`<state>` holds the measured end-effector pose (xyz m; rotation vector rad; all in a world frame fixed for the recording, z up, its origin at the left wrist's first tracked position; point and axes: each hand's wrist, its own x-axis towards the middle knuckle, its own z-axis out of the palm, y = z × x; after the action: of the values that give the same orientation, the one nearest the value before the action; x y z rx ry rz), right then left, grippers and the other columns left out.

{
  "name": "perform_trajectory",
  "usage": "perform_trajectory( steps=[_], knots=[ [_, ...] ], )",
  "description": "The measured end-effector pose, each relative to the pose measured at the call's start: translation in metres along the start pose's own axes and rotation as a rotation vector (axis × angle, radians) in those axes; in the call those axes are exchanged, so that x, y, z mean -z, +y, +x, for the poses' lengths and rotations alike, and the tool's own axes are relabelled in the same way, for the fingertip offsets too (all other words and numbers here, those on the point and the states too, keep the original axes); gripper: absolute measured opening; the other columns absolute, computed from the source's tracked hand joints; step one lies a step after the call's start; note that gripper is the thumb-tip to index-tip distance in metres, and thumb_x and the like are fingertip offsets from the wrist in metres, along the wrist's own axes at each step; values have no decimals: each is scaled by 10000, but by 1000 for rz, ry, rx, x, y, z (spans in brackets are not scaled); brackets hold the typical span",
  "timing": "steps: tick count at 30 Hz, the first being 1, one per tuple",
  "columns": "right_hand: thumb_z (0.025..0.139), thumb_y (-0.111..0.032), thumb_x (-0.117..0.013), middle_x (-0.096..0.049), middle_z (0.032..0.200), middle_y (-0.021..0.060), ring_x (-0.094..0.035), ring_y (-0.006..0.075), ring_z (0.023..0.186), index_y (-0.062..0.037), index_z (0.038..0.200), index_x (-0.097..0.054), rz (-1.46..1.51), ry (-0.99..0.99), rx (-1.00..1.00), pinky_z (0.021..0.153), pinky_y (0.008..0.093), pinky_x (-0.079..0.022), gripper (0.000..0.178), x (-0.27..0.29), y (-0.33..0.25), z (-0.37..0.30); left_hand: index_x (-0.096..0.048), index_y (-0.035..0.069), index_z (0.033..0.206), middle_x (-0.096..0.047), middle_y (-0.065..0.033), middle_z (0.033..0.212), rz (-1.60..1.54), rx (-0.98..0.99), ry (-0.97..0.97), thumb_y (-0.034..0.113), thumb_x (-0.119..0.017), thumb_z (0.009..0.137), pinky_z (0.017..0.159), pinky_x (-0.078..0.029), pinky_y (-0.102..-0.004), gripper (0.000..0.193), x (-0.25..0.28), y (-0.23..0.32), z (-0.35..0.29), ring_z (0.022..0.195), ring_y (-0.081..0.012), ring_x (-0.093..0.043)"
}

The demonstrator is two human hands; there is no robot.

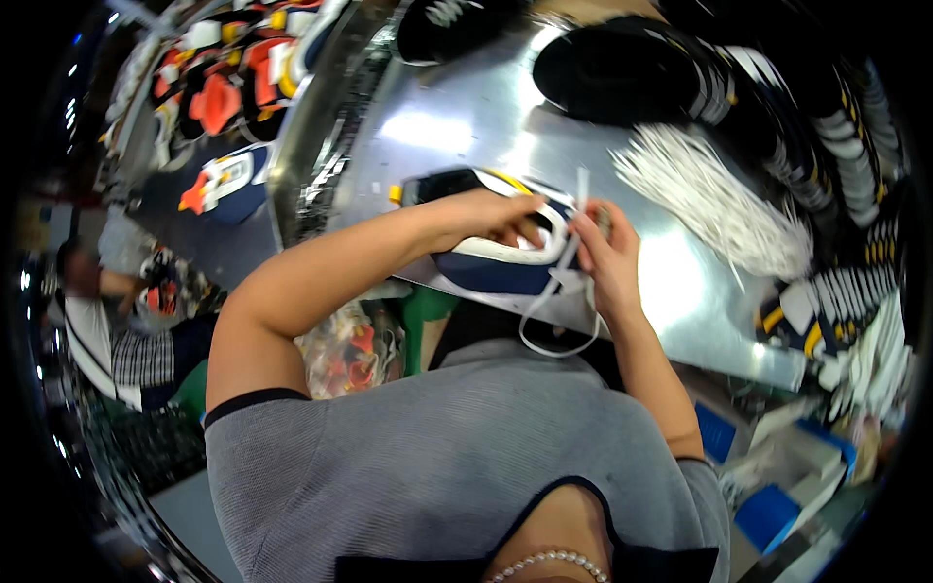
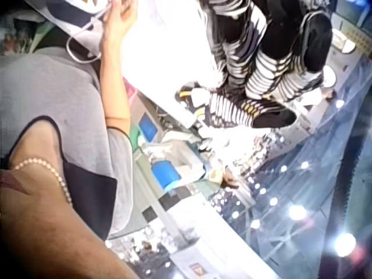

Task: The person laces a shoe by threading a white lace through the eyelets of a blue and yellow sneaker, pulling it tight and tucking the ends inside before moving it to a pile.

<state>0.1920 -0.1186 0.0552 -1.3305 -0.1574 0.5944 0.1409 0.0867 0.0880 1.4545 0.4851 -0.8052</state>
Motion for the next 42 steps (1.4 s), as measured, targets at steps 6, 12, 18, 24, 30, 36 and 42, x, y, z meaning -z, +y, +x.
perform_trajectory(
  steps=[6, 12, 18, 24, 30, 36, 42],
  knots=[
    [973, -164, -654, -655, 775, -1, -415, 11, 535, -29, 1035, -664, 76, -99, -50, 477, 171, -305, 149, 8, -18, -16, -462, -89, 1401, -537, -218, 1411, -406, -320, 125, 411, -467, 1048, 1180, -316, -378, 613, -28, -7, -1, 1334, -279, -501],
    [954, -124, -626, -639, 713, -2, -441, 11, 564, -20, 943, -680, -32, -119, -62, 519, 172, -317, 118, 5, -25, -17, -491, -59, 1382, -540, -159, 1389, -435, -412, -44, 480, -442, 1046, 1177, -277, -358, 637, -42, -19, -2, 1343, -237, -453],
    [933, -153, -666, -660, 728, 3, -565, 37, 667, -15, 913, -679, -91, -81, -25, 619, 197, -416, 141, 4, -20, -29, -675, 32, 1146, -690, -33, 1086, -485, -524, 309, 153, -695, 940, 876, -506, -265, 239, -65, -11, -7, 990, -117, -637],
    [973, -129, -624, -698, 858, 113, -674, 138, 825, 6, 1102, -560, -314, -108, 187, 737, 261, -519, 197, 14, -30, -44, -681, 30, 1128, -698, -28, 1067, -486, -671, 405, 133, -707, 939, 787, -526, -231, 217, -78, -15, -6, 939, -94, -653],
    [983, -89, -596, -721, 872, 144, -729, 214, 849, 24, 1031, -564, -463, -118, 214, 741, 297, -556, 127, 16, -45, -38, -690, 6, 1125, -696, -40, 1090, -428, -683, 391, 161, -676, 965, 812, -519, -238, 223, -82, -18, -4, 956, -98, -647],
    [925, -68, -618, -710, 795, 177, -721, 313, 750, 31, 985, -569, -683, -140, 348, 667, 351, -559, 126, 21, -48, -27, -676, -4, 1145, -705, -73, 1099, 221, -910, 641, 167, -653, 966, 860, -515, -289, 249, -83, -21, -4, 999, -174, -666],
    [883, -58, -589, -692, 764, 185, -692, 366, 718, 47, 941, -561, -1351, -290, 380, 623, 445, -529, 122, 7, -49, -2, -667, 11, 1149, -710, -116, 1090, 649, -984, 701, 147, -629, 950, 882, -506, -341, 244, -81, -37, 5, 997, -264, -675]
  ],
)
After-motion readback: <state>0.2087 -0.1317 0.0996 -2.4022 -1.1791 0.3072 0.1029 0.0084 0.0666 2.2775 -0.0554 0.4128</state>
